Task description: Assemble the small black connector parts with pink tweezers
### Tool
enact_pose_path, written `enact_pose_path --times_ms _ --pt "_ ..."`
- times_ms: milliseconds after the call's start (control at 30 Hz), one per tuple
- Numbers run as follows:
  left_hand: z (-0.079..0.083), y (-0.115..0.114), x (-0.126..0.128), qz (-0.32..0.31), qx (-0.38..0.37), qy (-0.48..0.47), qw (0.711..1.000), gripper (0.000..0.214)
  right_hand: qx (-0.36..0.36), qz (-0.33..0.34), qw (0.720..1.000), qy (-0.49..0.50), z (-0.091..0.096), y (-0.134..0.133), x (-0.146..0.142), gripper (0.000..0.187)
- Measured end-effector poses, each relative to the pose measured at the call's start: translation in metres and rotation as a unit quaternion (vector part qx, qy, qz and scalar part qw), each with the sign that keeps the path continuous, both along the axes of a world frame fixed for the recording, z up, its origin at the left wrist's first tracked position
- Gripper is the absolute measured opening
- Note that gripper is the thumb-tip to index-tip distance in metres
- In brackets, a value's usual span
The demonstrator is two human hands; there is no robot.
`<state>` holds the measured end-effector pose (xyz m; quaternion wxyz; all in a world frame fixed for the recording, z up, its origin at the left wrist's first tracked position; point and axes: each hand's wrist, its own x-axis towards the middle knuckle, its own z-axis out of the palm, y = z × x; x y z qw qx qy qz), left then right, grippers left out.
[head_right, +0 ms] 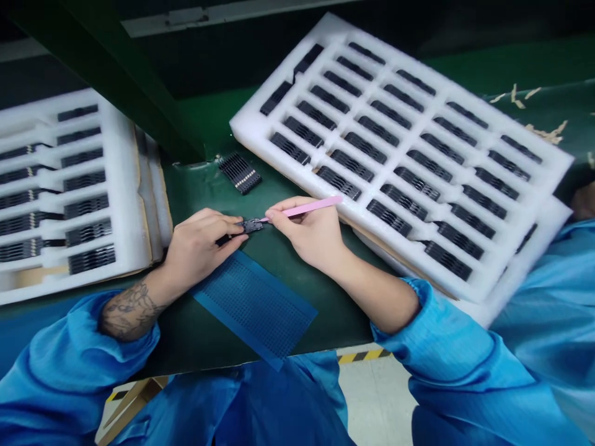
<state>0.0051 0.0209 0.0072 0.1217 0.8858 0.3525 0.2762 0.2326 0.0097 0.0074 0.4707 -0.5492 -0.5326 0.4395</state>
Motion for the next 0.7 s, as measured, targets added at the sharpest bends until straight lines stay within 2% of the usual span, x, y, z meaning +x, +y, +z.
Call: enact_pose_path --times_ms 700 --pt "0.0010 -0.0027 0.0009 0.002 0.007 0.014 1.000 0.006 0.010 -0.003 1.000 -0.028 0.0004 -0.0011 -0.0031 0.010"
